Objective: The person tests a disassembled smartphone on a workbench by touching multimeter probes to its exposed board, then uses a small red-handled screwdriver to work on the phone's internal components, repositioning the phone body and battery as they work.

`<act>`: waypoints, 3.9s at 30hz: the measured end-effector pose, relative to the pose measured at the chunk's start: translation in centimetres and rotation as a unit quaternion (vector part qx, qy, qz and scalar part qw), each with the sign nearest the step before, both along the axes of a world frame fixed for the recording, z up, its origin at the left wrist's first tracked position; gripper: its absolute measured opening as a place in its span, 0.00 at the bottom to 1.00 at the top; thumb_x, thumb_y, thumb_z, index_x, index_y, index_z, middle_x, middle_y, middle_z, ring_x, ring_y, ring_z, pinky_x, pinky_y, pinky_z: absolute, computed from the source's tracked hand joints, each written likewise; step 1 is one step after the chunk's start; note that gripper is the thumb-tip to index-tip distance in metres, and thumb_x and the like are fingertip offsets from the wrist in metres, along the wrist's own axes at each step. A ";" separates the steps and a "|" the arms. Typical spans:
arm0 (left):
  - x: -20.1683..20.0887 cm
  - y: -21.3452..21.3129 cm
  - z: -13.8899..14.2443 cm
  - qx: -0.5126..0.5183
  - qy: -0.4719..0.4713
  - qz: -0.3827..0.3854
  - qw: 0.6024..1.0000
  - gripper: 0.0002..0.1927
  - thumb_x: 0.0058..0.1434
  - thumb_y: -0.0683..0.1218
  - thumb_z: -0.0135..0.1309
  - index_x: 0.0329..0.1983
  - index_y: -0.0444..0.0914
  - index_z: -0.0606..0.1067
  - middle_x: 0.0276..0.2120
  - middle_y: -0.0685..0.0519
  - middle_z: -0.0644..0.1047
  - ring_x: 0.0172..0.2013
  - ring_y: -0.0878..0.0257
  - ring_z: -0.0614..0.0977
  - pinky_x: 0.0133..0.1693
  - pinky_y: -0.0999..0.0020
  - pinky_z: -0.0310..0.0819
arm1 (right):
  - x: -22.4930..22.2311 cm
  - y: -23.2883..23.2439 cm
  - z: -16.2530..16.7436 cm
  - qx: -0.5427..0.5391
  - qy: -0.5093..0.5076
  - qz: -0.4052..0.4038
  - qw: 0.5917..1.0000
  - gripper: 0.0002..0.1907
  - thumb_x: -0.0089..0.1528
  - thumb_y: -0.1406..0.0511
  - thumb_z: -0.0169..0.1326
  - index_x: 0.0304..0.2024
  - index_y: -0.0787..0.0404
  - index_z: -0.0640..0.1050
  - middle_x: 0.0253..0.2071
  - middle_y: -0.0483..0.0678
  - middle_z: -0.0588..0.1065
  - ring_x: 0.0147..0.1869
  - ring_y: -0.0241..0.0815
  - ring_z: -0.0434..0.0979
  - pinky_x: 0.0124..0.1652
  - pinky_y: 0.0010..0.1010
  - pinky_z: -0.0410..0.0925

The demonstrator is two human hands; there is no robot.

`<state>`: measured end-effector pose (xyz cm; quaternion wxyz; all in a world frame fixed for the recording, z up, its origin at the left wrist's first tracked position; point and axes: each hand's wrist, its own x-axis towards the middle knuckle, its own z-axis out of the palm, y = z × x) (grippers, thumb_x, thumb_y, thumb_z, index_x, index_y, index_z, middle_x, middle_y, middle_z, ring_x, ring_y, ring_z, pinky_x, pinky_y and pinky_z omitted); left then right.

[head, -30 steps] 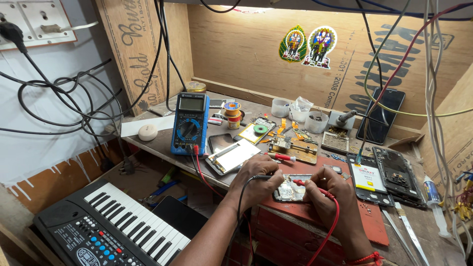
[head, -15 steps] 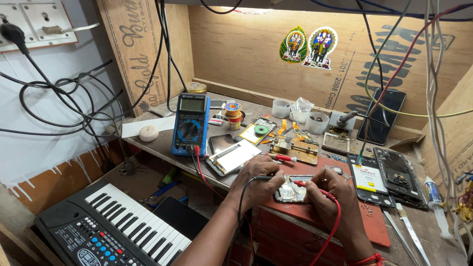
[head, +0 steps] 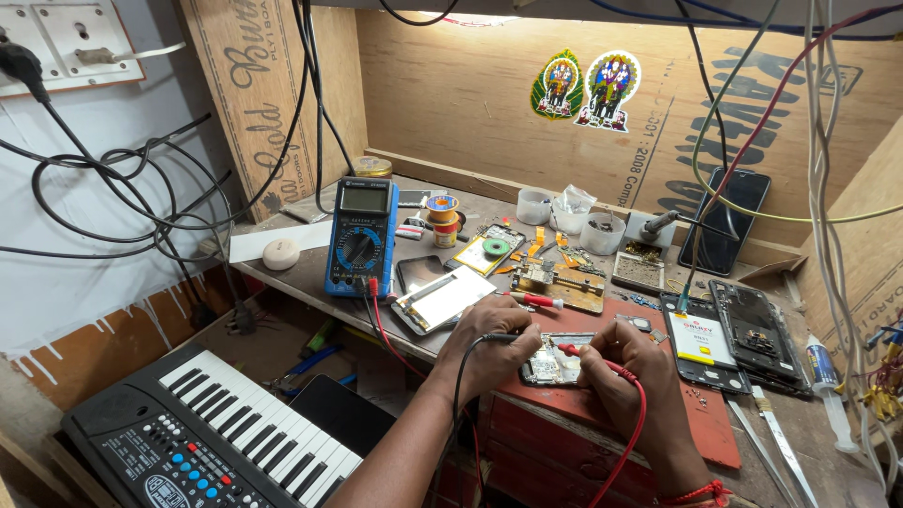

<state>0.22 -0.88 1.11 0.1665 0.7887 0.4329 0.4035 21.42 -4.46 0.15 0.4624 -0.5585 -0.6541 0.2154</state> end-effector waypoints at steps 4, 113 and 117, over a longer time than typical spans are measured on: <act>0.1 0.2 -0.2 0.008 0.005 0.004 1.000 0.16 0.60 0.53 0.49 0.28 0.38 0.80 0.32 0.51 0.78 0.42 0.57 0.78 0.51 0.56 0.69 | 0.0 0.0 0.0 0.005 0.003 0.006 1.000 0.11 0.61 0.62 0.57 0.31 0.64 0.76 0.20 0.48 0.81 0.23 0.33 0.80 0.25 0.27 0.70; 0.7 0.2 0.5 -0.055 0.088 0.025 0.994 0.19 0.63 0.58 0.44 0.36 0.45 0.82 0.37 0.52 0.75 0.46 0.56 0.75 0.54 0.53 0.64 | -0.5 -0.6 0.5 0.000 0.035 0.005 0.999 0.10 0.62 0.63 0.56 0.31 0.64 0.76 0.19 0.48 0.80 0.23 0.33 0.79 0.25 0.26 0.69; 0.6 0.3 0.3 -0.043 0.070 0.022 0.996 0.18 0.62 0.57 0.45 0.35 0.45 0.83 0.36 0.52 0.76 0.46 0.56 0.76 0.54 0.52 0.64 | -0.5 -0.5 0.5 0.006 0.026 0.005 1.000 0.10 0.62 0.63 0.56 0.31 0.64 0.76 0.19 0.48 0.81 0.23 0.33 0.79 0.25 0.26 0.69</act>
